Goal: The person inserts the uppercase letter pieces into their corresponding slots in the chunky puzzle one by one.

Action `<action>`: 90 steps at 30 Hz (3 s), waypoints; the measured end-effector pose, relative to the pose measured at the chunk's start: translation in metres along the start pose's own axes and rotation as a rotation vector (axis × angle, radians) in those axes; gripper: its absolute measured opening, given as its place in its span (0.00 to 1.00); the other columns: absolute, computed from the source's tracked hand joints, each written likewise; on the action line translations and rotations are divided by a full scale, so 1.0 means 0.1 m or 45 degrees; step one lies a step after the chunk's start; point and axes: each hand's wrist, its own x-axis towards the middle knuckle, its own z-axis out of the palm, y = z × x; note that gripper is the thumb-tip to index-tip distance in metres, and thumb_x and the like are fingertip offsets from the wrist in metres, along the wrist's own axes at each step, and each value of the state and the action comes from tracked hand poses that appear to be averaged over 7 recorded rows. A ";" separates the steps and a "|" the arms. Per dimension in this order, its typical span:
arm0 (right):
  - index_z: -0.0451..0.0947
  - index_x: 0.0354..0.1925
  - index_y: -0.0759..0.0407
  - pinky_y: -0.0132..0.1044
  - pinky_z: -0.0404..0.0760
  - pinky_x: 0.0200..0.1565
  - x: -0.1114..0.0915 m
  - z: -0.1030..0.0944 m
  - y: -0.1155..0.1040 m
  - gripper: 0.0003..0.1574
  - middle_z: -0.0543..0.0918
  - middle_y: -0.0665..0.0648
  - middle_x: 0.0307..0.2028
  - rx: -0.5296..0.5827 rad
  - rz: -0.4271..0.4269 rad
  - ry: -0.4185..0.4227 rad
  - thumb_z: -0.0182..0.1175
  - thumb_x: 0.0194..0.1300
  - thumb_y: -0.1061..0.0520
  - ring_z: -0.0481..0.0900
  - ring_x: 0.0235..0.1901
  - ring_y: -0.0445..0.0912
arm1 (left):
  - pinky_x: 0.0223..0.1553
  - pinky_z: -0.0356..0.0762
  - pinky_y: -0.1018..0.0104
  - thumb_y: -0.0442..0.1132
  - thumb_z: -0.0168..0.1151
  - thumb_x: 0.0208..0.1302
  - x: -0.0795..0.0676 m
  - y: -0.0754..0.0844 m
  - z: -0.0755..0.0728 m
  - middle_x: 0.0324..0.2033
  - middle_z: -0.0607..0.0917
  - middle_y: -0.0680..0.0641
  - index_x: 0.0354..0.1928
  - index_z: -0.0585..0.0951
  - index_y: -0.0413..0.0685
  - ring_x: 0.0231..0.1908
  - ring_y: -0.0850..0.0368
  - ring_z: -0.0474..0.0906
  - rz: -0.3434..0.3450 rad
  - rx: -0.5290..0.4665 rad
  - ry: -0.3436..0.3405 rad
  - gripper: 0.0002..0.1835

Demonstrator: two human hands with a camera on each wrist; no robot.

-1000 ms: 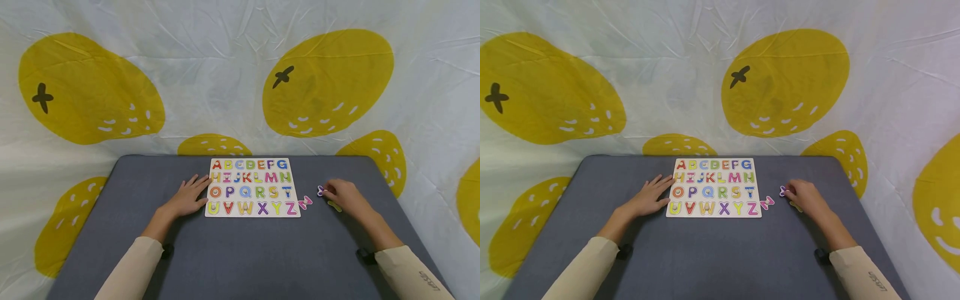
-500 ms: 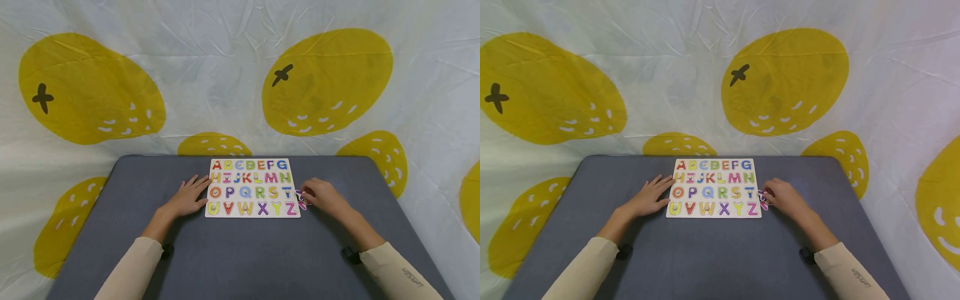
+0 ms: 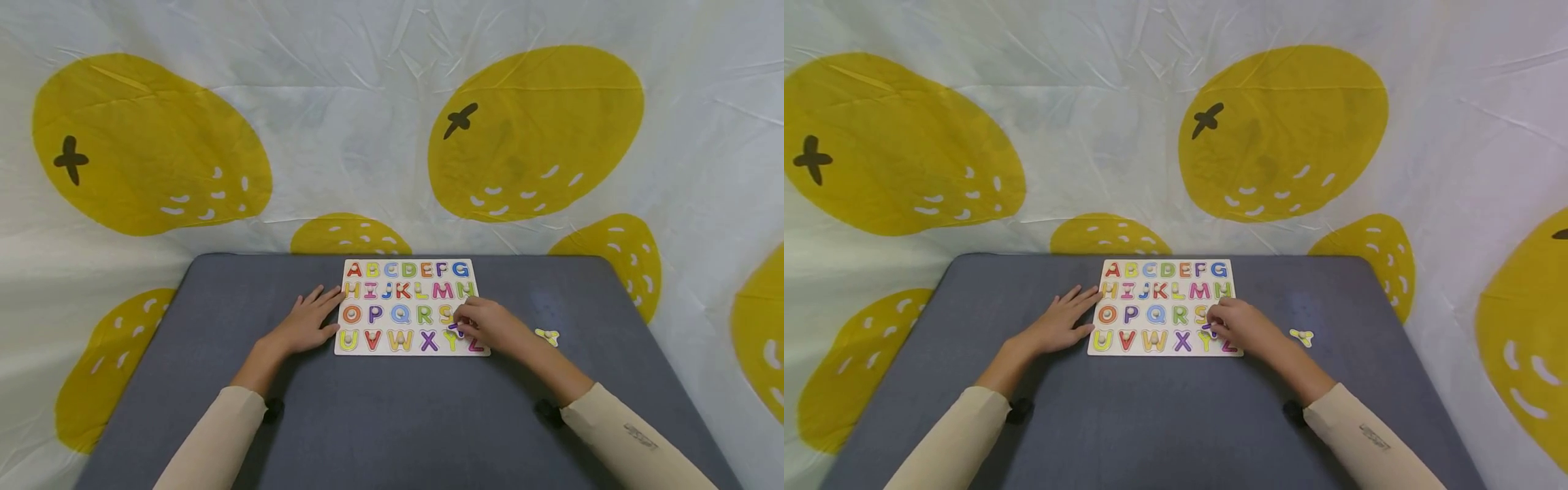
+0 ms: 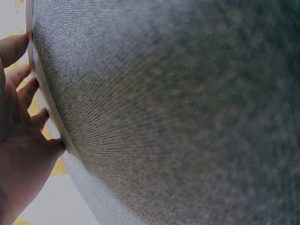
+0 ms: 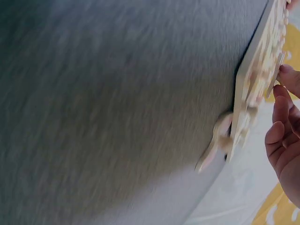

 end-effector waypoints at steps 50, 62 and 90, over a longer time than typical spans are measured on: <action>0.86 0.47 0.58 0.36 0.81 0.42 0.19 0.06 -0.20 0.10 0.84 0.52 0.42 0.024 -0.041 -0.154 0.69 0.66 0.63 0.78 0.38 0.41 | 0.72 0.43 0.23 0.51 0.57 0.76 0.02 0.00 -0.02 0.81 0.57 0.45 0.82 0.58 0.53 0.81 0.33 0.45 0.010 0.031 0.007 0.38; 0.86 0.42 0.61 0.37 0.80 0.37 -0.16 -0.23 0.21 0.09 0.83 0.53 0.38 0.007 0.014 -0.019 0.71 0.62 0.68 0.77 0.34 0.43 | 0.73 0.43 0.23 0.51 0.57 0.76 0.00 -0.02 0.00 0.81 0.58 0.45 0.82 0.58 0.52 0.81 0.33 0.45 0.025 0.023 0.008 0.37; 0.84 0.34 0.54 0.37 0.79 0.32 -1.07 -0.53 0.93 0.12 0.81 0.46 0.31 -0.123 0.109 0.042 0.77 0.54 0.65 0.80 0.29 0.41 | 0.73 0.44 0.23 0.51 0.57 0.76 0.01 -0.01 0.01 0.81 0.58 0.45 0.82 0.58 0.53 0.81 0.34 0.46 0.014 0.038 0.015 0.38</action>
